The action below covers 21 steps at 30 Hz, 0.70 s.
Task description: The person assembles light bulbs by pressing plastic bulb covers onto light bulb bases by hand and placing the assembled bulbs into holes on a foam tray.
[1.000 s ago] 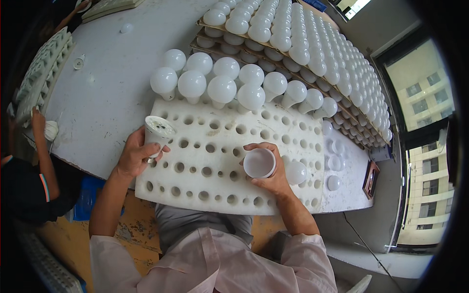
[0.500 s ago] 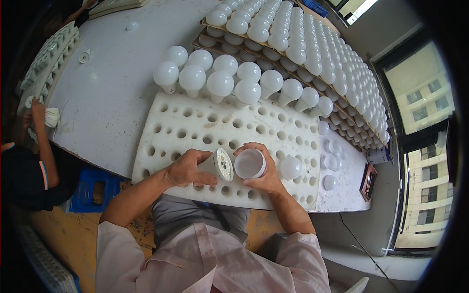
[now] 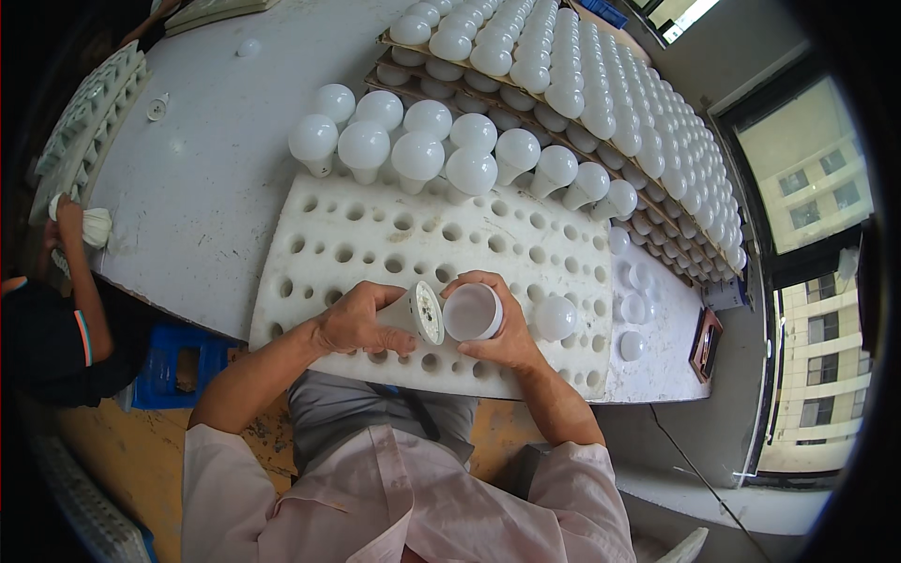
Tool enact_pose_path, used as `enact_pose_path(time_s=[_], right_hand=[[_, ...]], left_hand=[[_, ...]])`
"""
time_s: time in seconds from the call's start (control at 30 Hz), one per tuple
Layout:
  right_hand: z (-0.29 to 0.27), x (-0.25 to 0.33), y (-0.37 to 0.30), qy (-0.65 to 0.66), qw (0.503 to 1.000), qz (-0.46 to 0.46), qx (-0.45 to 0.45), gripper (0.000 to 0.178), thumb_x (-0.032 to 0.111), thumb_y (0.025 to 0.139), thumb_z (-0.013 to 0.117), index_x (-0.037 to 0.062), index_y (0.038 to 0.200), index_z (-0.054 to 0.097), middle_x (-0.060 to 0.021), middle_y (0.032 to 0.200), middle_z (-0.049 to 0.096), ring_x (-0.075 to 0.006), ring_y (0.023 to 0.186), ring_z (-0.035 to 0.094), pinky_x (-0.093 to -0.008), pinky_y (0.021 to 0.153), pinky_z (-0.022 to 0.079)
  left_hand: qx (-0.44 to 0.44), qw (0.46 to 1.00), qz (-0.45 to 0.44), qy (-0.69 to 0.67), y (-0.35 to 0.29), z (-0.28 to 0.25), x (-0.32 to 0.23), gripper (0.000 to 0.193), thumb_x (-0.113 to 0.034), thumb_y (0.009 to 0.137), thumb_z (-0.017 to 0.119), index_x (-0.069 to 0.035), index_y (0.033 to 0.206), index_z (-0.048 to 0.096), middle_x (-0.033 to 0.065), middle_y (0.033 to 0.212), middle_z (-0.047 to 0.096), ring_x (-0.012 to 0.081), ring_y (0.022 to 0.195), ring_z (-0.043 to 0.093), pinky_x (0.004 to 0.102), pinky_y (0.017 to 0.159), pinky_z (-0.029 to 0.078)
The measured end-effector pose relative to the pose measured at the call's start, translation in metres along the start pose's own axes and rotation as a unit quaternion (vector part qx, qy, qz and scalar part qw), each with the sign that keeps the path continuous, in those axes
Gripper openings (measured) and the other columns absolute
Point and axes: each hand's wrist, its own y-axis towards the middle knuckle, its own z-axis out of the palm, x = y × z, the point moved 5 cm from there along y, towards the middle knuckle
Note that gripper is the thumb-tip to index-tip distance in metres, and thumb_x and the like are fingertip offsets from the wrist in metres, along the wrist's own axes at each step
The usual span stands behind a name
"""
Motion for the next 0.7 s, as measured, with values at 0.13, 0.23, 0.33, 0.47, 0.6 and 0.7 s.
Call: enact_pose_path(time_s=[0.13,0.23,0.33,0.47,0.6,0.7], right_hand=[[0.0009,0.0003,0.0001,-0.014,1.0,0.0,0.003,0.08,0.014,0.062,0.084,0.0055,0.129,0.041,-0.0084,0.117,0.057,-0.0196,0.112,0.053,-0.0352,0.099,0.04],[0.0009,0.0006,0.0,-0.027,1.0,0.004,0.002,0.08,0.014,0.062,0.084,0.0056,0.129,0.042,-0.008,0.117,0.057,-0.0192,0.112,0.053,-0.035,0.099,0.04],[0.0016,0.0,-0.0001,-0.031,1.0,0.006,0.003,0.08,0.014,0.062,0.084,0.0058,0.129,0.042,-0.0076,0.117,0.057,-0.0189,0.112,0.053,-0.0348,0.099,0.04],[0.0016,-0.0023,-0.0014,-0.04,0.999,0.007,0.006,0.08,0.013,0.062,0.084,0.0059,0.129,0.042,-0.0072,0.116,0.057,-0.0185,0.111,0.053,-0.0342,0.098,0.04],[0.0053,-0.0012,-0.001,-0.033,0.999,0.022,0.005,0.08,0.013,0.062,0.084,0.0057,0.129,0.042,-0.0068,0.115,0.058,-0.018,0.11,0.054,-0.0336,0.097,0.041],[0.006,0.0029,-0.0008,-0.066,0.998,0.015,0.005,0.079,0.013,0.062,0.084,0.0056,0.129,0.042,-0.0064,0.113,0.058,-0.0176,0.108,0.055,-0.0336,0.095,0.042]], left_hand=[[-0.004,1.0,0.029,0.003,0.0023,-0.0019,0.0065,0.057,-0.027,0.068,0.086,0.005,0.108,0.061,0.0069,0.075,0.065,0.0042,0.051,0.049,0.0185,0.042,0.037],[-0.012,0.999,-0.013,0.029,-0.0015,-0.0013,0.0014,0.054,-0.026,0.069,0.085,0.003,0.107,0.062,0.0058,0.074,0.066,0.0043,0.052,0.051,0.0186,0.043,0.038],[-0.018,0.999,-0.002,0.039,-0.0009,-0.0007,0.002,0.052,-0.027,0.069,0.085,0.003,0.106,0.063,0.0049,0.074,0.066,0.0044,0.053,0.052,0.0186,0.043,0.039],[-0.019,0.999,0.001,0.036,-0.0013,0.0017,-0.0011,0.051,-0.027,0.069,0.085,0.003,0.104,0.064,0.0048,0.075,0.066,0.0048,0.055,0.054,0.0186,0.044,0.039],[-0.018,0.998,0.001,0.059,-0.0009,-0.0015,0.0031,0.048,-0.026,0.07,0.084,0.003,0.103,0.065,0.0047,0.076,0.067,0.0056,0.061,0.057,0.0195,0.049,0.043],[-0.018,0.998,-0.001,0.066,-0.0017,0.0005,0.0002,0.046,-0.024,0.071,0.084,0.003,0.102,0.065,0.0048,0.077,0.067,0.0062,0.064,0.059,0.0202,0.052,0.045]])
